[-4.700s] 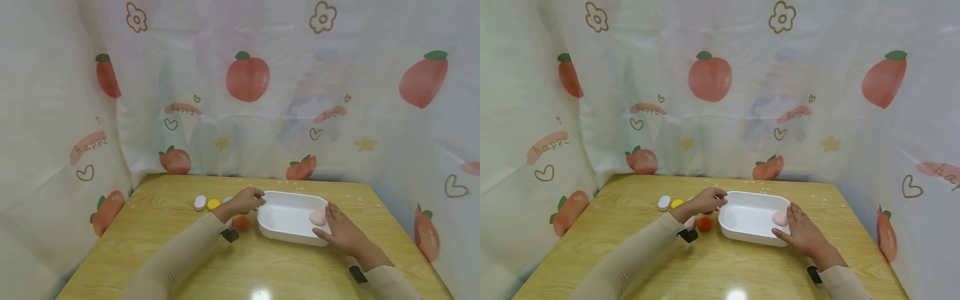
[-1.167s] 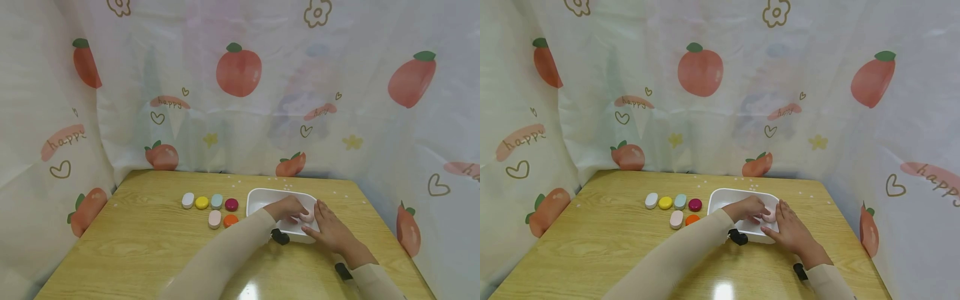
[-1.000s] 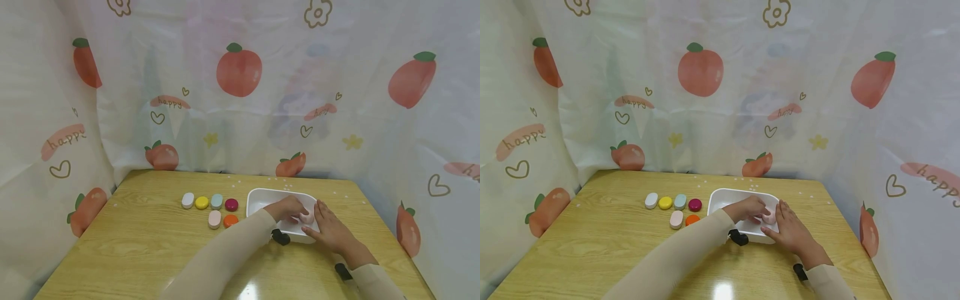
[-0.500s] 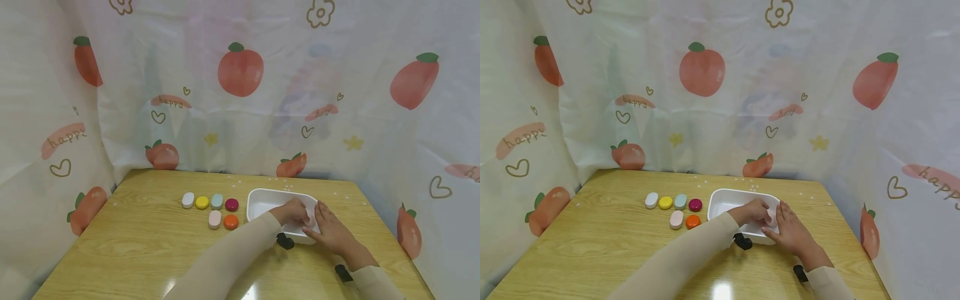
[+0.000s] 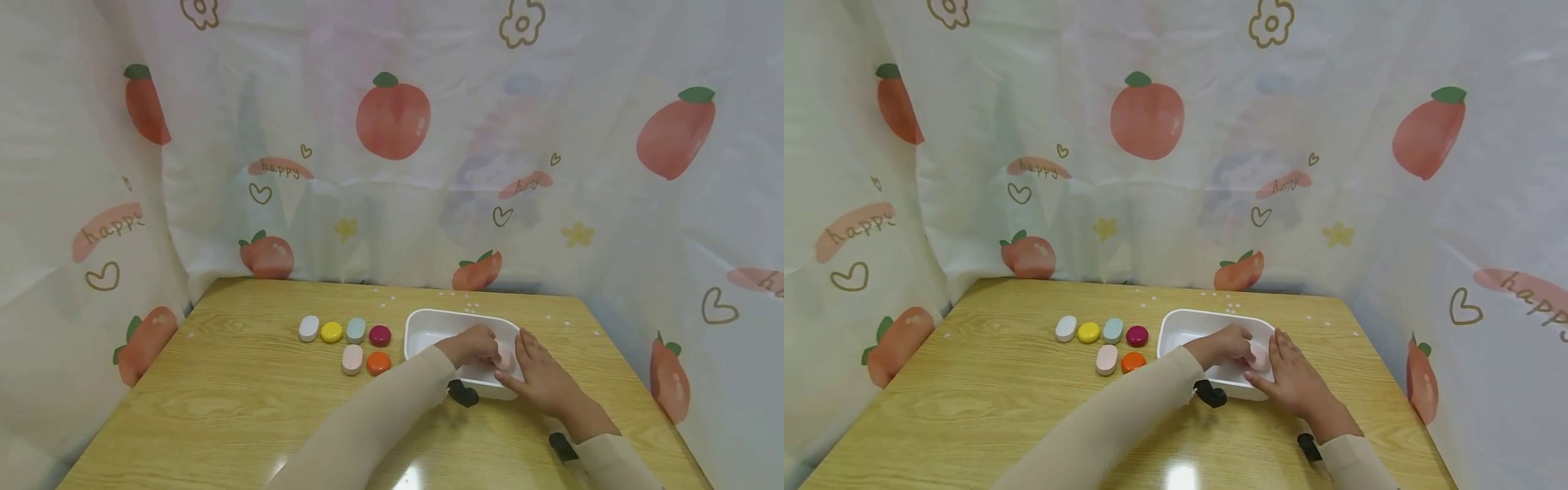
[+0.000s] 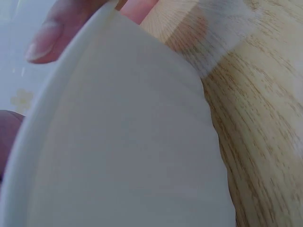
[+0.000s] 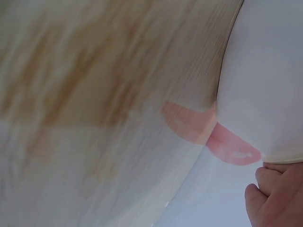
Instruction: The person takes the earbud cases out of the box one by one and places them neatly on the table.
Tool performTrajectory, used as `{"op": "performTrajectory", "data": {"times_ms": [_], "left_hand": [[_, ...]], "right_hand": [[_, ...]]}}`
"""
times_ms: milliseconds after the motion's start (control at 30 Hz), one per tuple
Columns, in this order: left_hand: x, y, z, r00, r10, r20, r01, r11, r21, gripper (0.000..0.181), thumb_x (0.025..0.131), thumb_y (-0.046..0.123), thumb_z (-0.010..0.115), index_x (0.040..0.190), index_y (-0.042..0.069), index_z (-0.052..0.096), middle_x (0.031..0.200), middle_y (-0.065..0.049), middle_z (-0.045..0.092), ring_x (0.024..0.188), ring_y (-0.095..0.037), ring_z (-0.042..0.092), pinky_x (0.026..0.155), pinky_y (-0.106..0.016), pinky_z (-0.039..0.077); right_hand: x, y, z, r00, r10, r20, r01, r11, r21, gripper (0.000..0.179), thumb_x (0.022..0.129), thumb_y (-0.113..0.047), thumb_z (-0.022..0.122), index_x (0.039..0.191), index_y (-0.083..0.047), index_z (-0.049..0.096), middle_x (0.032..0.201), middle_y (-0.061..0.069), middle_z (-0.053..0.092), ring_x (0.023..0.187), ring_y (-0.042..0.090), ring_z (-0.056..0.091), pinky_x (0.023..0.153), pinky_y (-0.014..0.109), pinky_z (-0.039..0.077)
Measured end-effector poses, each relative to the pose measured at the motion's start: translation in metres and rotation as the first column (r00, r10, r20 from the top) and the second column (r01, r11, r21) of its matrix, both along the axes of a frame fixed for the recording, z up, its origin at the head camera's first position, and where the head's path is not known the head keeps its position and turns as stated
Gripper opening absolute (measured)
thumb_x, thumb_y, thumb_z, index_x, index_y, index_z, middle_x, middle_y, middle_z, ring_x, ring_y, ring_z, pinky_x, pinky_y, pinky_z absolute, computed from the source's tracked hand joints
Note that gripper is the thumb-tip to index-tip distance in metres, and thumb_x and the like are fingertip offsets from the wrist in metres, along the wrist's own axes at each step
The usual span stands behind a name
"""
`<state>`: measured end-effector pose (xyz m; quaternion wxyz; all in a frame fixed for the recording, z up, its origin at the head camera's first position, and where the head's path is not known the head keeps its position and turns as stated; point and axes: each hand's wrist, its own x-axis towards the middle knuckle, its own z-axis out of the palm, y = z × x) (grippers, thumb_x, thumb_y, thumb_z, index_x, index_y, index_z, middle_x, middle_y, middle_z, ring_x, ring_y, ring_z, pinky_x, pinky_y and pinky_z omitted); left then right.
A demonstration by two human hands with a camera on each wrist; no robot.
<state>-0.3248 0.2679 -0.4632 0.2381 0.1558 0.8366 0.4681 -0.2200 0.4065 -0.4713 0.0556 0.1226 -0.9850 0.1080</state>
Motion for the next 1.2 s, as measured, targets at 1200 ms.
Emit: {"op": "performTrajectory", "data": {"times_ms": [1200], "left_hand": [[-0.012, -0.050, 0.010, 0.953, -0.054, 0.299, -0.086, 0.896, 0.435, 0.029, 0.082, -0.020, 0.062, 0.109, -0.010, 0.064, 0.087, -0.011, 0.061, 0.080, -0.023, 0.065, 0.076, -0.034, 0.058]], "right_hand": [[0.000, -0.001, 0.001, 1.000, 0.002, -0.002, -0.002, 1.000, -0.011, 0.097, 0.096, -0.056, 0.051, 0.144, 0.020, 0.016, 0.154, 0.034, 0.008, 0.141, 0.048, 0.011, 0.109, 0.063, 0.021]]}}
